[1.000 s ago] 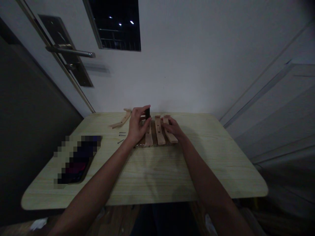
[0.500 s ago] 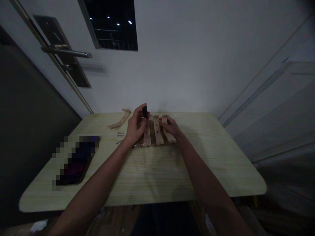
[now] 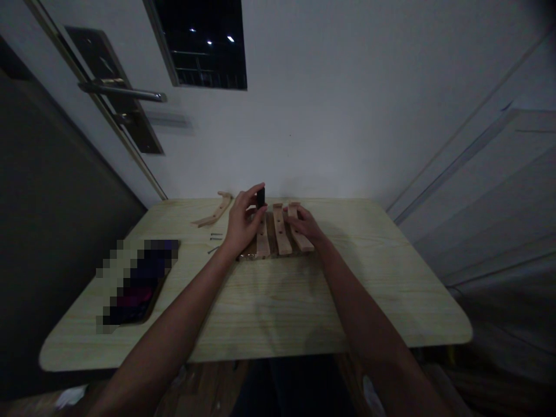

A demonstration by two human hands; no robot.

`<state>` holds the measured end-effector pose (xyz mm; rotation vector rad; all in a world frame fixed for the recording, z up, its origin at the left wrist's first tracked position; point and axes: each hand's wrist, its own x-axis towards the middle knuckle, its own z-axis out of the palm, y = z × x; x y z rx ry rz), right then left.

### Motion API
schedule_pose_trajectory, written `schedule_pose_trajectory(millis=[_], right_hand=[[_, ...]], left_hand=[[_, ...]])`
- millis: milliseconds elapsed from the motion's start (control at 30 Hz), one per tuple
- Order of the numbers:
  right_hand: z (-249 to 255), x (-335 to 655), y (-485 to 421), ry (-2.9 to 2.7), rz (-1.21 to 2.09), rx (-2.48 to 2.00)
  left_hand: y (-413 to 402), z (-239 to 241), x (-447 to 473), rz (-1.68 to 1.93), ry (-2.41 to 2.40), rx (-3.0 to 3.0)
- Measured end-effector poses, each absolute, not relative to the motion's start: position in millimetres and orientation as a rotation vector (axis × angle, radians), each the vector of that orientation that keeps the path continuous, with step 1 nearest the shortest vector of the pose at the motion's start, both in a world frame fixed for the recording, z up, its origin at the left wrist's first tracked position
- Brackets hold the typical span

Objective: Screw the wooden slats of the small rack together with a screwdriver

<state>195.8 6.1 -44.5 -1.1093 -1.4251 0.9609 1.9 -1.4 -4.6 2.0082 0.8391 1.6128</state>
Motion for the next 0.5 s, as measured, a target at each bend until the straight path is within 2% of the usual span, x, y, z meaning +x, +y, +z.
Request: schedule_pose_trajectory(millis=[500], right_hand=[[-49.3, 197.3, 10.4, -1.456, 0.934, -1.122]], left_hand=[[-1.6, -6.7, 2.4, 1.525, 0.665, 1.974]])
